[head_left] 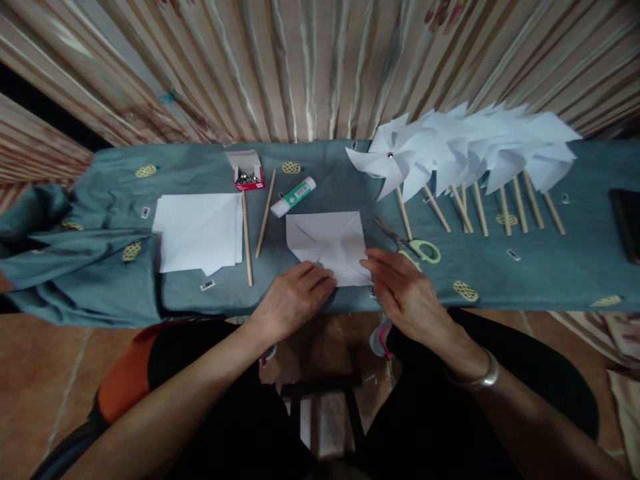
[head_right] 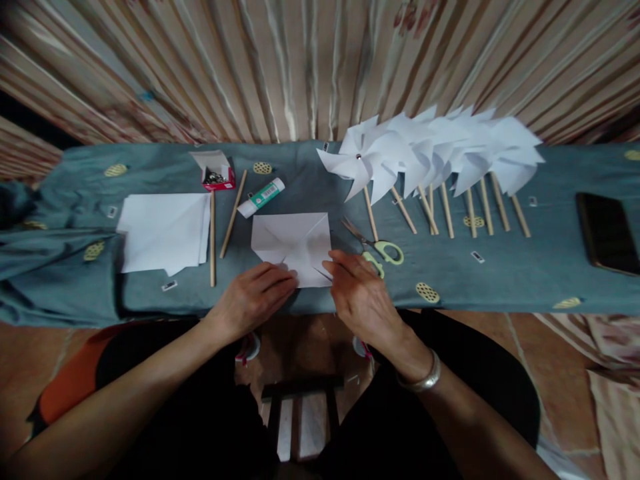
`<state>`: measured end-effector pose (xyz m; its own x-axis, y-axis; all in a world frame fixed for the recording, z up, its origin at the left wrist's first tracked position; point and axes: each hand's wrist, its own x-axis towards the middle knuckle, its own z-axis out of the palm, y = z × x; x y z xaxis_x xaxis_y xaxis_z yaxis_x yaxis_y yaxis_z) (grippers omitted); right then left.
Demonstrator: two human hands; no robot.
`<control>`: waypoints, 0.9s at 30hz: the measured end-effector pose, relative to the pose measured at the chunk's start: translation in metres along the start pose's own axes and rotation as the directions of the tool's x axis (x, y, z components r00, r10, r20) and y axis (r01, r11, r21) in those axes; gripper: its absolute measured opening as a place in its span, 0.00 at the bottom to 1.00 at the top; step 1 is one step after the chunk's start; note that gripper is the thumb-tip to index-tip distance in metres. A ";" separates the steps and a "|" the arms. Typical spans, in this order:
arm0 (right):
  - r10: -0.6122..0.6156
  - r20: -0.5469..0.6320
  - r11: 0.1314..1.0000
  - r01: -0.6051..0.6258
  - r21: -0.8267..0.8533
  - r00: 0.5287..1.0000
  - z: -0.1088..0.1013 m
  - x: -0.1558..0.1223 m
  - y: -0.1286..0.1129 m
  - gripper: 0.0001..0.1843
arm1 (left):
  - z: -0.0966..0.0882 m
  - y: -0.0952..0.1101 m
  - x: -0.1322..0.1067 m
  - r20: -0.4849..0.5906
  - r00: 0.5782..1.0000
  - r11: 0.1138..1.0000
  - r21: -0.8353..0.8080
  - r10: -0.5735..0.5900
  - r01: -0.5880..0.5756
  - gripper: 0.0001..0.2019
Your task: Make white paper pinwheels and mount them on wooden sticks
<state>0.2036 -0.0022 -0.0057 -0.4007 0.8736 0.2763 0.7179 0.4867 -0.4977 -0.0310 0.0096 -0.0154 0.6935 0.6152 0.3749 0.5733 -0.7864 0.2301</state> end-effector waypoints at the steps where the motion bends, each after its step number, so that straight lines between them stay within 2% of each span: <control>1: 0.030 0.009 0.998 -0.030 0.059 1.000 -0.002 0.000 0.003 0.21 | -0.001 0.000 -0.001 -0.018 1.000 1.000 0.000 -0.001 0.001 0.07; 3: 0.089 0.045 0.979 -0.096 0.181 0.995 -0.004 0.000 0.007 0.23 | -0.002 0.002 -0.002 -0.057 0.998 1.000 -0.017 -0.021 0.020 0.07; 6: 0.124 0.105 0.926 -0.153 0.345 0.987 -0.004 0.001 0.008 0.20 | -0.005 0.006 -0.005 -0.078 0.996 0.996 -0.081 -0.043 0.036 0.07; 11: 0.174 0.092 0.848 -0.197 0.492 0.980 0.008 0.005 0.006 0.05 | -0.009 0.012 -0.008 -0.050 0.998 0.989 -0.143 -0.029 0.022 0.07; 14: 0.204 0.052 0.860 -0.204 0.469 0.978 0.015 0.010 0.004 0.03 | -0.010 0.014 -0.009 -0.062 0.996 0.989 -0.138 -0.057 0.048 0.09; 18: 0.158 -0.004 0.934 -0.149 0.324 0.987 0.019 0.016 -0.002 0.05 | -0.011 0.014 -0.009 -0.030 0.997 0.986 -0.154 -0.067 0.062 0.17; 22: 0.117 -0.031 0.979 -0.110 0.170 0.993 0.019 0.019 -0.011 0.05 | -0.008 0.013 -0.009 -0.037 0.999 0.979 -0.203 -0.035 0.027 0.13; 27: 0.128 -0.043 0.985 -0.122 0.125 0.991 0.020 0.017 -0.015 0.04 | -0.003 0.011 -0.008 -0.039 0.997 0.966 -0.252 -0.067 0.056 0.10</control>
<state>0.1745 0.0052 -0.0102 -0.2807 0.9279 0.2455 0.6847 0.3728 -0.6263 -0.0319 -0.0039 -0.0130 0.6357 0.6642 0.3932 0.4824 -0.7396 0.4694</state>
